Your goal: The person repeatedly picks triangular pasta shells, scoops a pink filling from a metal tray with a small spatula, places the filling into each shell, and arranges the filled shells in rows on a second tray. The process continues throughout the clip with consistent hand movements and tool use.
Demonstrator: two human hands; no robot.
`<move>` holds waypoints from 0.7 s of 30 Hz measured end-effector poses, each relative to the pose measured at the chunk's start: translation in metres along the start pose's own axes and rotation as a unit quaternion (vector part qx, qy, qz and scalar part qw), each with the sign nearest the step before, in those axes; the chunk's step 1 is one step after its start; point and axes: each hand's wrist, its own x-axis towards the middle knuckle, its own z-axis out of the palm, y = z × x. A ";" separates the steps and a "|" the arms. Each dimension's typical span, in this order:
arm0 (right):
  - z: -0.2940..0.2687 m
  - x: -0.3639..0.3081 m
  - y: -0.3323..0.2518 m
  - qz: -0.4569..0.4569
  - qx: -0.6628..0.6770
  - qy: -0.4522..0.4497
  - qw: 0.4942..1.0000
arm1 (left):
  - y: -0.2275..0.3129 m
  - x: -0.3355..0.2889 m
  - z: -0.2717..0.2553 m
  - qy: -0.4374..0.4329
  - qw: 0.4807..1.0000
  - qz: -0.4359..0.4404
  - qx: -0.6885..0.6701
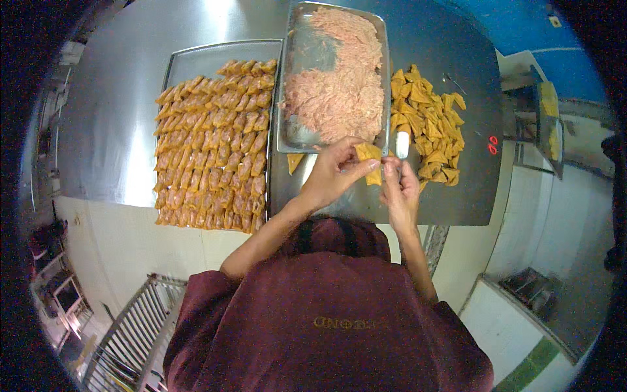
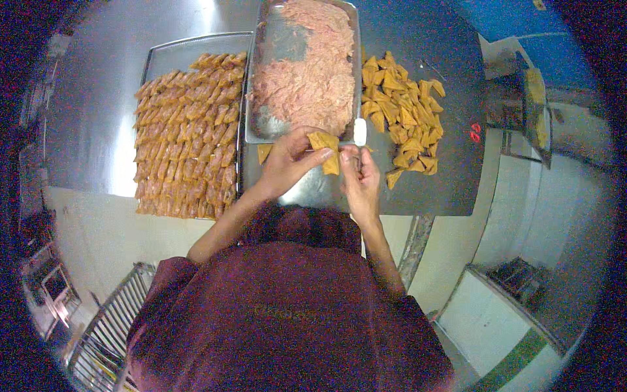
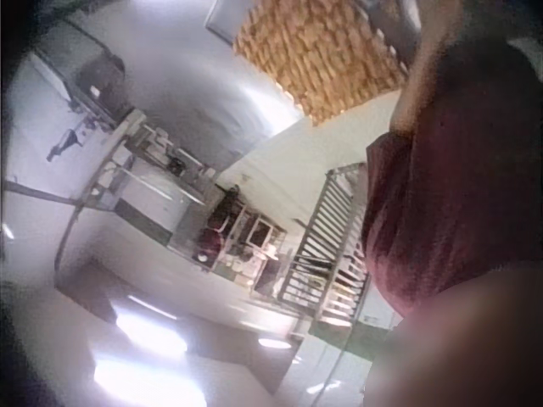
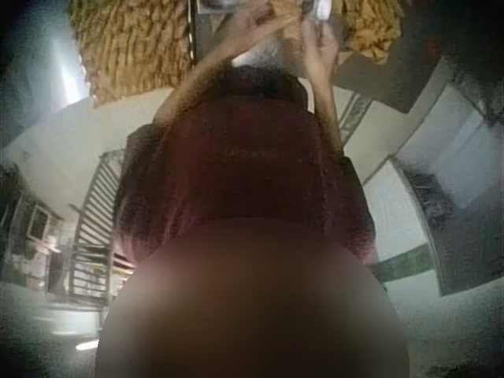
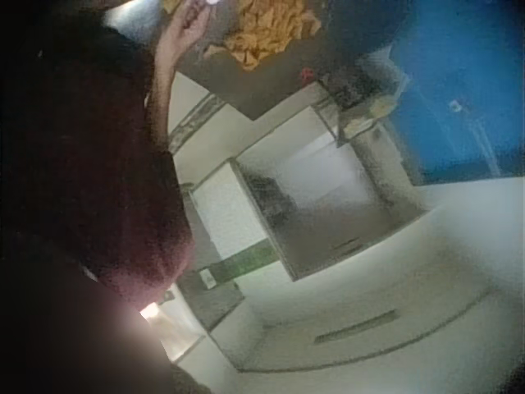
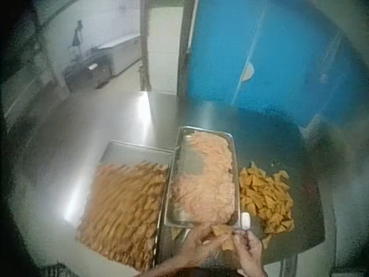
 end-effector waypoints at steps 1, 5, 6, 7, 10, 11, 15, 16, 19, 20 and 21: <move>0.002 0.001 -0.004 -0.061 -0.113 0.007 0.992 | 0.001 -0.001 -0.003 0.017 1.000 0.007 0.016; 0.003 0.000 -0.008 -0.127 -0.216 -0.020 0.968 | 0.003 -0.006 -0.013 0.053 0.998 -0.019 0.036; 0.003 0.001 -0.006 -0.110 -0.213 -0.025 0.971 | 0.003 -0.006 -0.015 0.052 0.998 -0.040 0.026; 0.003 0.003 -0.004 -0.099 -0.217 -0.028 0.971 | 0.003 -0.008 -0.017 0.057 0.997 -0.036 0.028; 0.007 0.011 0.002 -0.051 -0.150 -0.046 0.986 | 0.003 -0.012 -0.026 0.061 0.996 -0.040 0.041; 0.009 0.014 0.003 -0.065 -0.153 -0.049 0.985 | 0.002 -0.013 -0.029 0.056 0.996 -0.041 0.058; 0.017 0.019 0.001 -0.071 -0.208 -0.062 0.974 | -0.005 -0.012 -0.039 0.047 0.992 0.006 0.117; 0.018 0.020 0.000 -0.070 -0.228 -0.067 0.969 | -0.008 -0.012 -0.041 0.069 0.991 0.017 0.117; 0.019 0.034 0.000 -0.147 -0.315 -0.106 0.932 | -0.014 -0.012 -0.051 0.129 0.985 0.029 0.114; 0.020 0.045 0.002 -0.154 -0.329 -0.077 0.929 | -0.015 -0.014 -0.058 0.147 0.983 0.016 0.111; 0.022 0.060 0.006 -0.186 -0.336 -0.053 0.922 | -0.015 -0.016 -0.065 0.167 0.980 -0.001 0.104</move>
